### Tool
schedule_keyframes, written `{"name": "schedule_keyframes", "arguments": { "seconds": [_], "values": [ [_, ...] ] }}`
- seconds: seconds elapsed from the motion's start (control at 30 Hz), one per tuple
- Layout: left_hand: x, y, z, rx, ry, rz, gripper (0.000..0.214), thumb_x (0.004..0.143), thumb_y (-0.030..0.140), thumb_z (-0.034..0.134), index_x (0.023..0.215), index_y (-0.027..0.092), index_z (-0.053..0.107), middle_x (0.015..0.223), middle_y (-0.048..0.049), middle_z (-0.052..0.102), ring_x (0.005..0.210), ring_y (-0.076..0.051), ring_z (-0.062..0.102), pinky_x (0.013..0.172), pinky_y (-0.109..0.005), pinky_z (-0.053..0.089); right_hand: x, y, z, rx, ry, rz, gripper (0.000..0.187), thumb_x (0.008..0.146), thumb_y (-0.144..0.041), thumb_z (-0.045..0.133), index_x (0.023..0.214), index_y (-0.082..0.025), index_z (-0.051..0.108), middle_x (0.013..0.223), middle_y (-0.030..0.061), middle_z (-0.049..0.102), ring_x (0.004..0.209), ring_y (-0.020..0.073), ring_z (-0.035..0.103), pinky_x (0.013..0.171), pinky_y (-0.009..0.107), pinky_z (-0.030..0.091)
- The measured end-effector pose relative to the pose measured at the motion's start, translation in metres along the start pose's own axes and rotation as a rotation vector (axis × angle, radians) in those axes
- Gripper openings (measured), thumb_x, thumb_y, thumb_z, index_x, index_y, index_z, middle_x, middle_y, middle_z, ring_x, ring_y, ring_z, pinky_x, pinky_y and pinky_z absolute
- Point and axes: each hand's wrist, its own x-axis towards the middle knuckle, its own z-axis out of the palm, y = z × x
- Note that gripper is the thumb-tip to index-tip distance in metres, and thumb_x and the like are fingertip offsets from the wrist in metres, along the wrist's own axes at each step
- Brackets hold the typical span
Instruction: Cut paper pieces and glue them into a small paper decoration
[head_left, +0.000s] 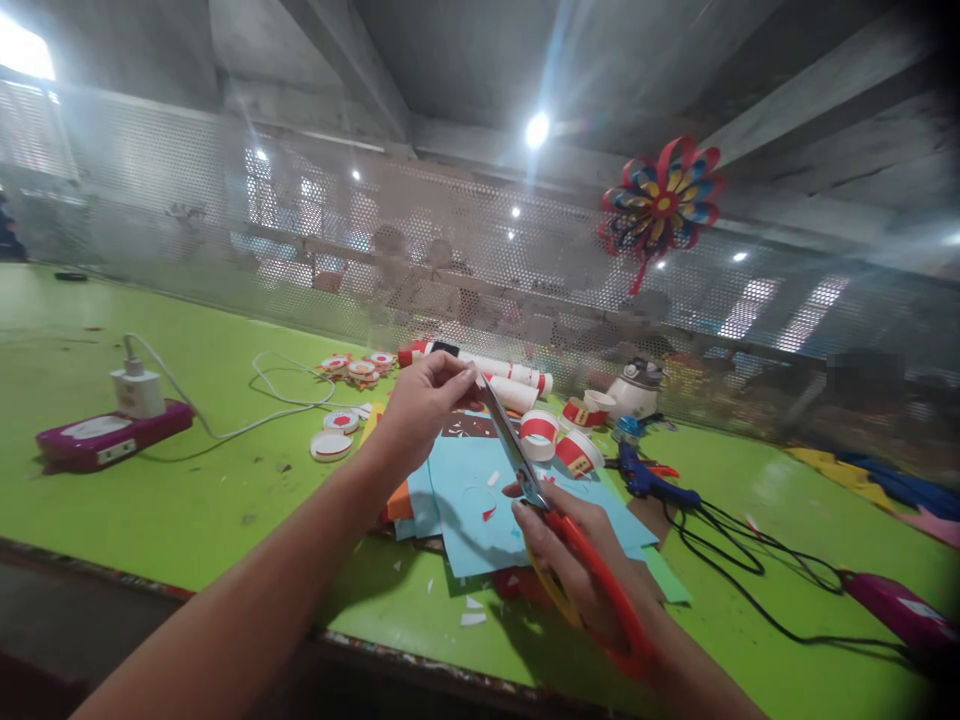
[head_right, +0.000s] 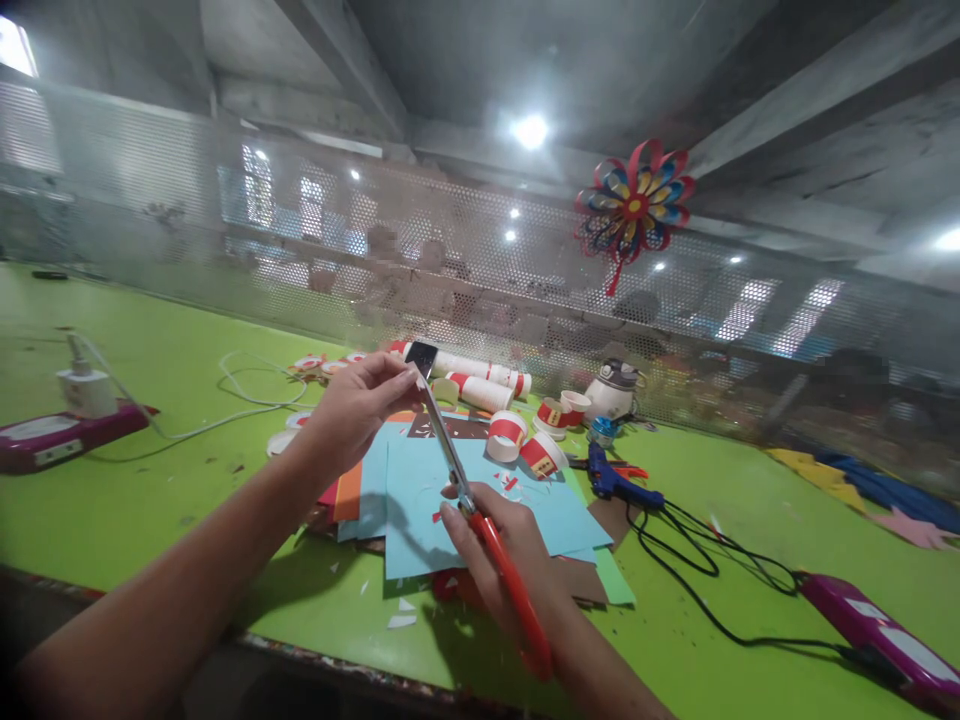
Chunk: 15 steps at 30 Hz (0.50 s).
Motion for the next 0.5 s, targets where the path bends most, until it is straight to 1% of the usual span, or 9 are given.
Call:
{"name": "schedule_keyframes", "arguments": {
  "seconds": [0.17, 0.3, 0.5],
  "values": [
    [-0.0009, -0.001, 0.0008, -0.003, 0.023, 0.011, 0.01, 0.073, 0.018, 0.06, 0.068, 0.013, 0.053, 0.067, -0.0032, 0.064, 0.06, -0.012, 0.059, 0.065, -0.029, 0.049, 0.0009, 0.0034, 0.0009, -0.005, 0.003, -0.029, 0.026, 0.088, -0.036, 0.044, 0.099, -0.016, 0.057, 0.073, 0.0018, 0.063, 0.065, 0.0133, 0.057, 0.059, 0.022, 0.042],
    [-0.0012, -0.0026, 0.0013, -0.014, 0.019, 0.016, 0.01, 0.072, 0.019, 0.061, 0.069, 0.014, 0.053, 0.068, -0.0032, 0.064, 0.061, -0.012, 0.06, 0.066, -0.029, 0.049, 0.0013, 0.0043, 0.0011, -0.023, 0.009, -0.038, 0.026, 0.088, -0.036, 0.044, 0.099, -0.016, 0.057, 0.07, 0.0012, 0.062, 0.06, 0.0127, 0.055, 0.057, 0.022, 0.041],
    [-0.001, -0.0017, 0.0014, -0.001, 0.032, 0.015, 0.01, 0.072, 0.019, 0.061, 0.068, 0.014, 0.053, 0.068, -0.0039, 0.064, 0.062, -0.012, 0.06, 0.067, -0.029, 0.05, -0.0001, 0.0028, -0.0004, -0.046, 0.014, -0.052, 0.026, 0.088, -0.035, 0.044, 0.097, -0.016, 0.058, 0.072, 0.0015, 0.061, 0.062, 0.013, 0.054, 0.058, 0.022, 0.041]
  ]
}}
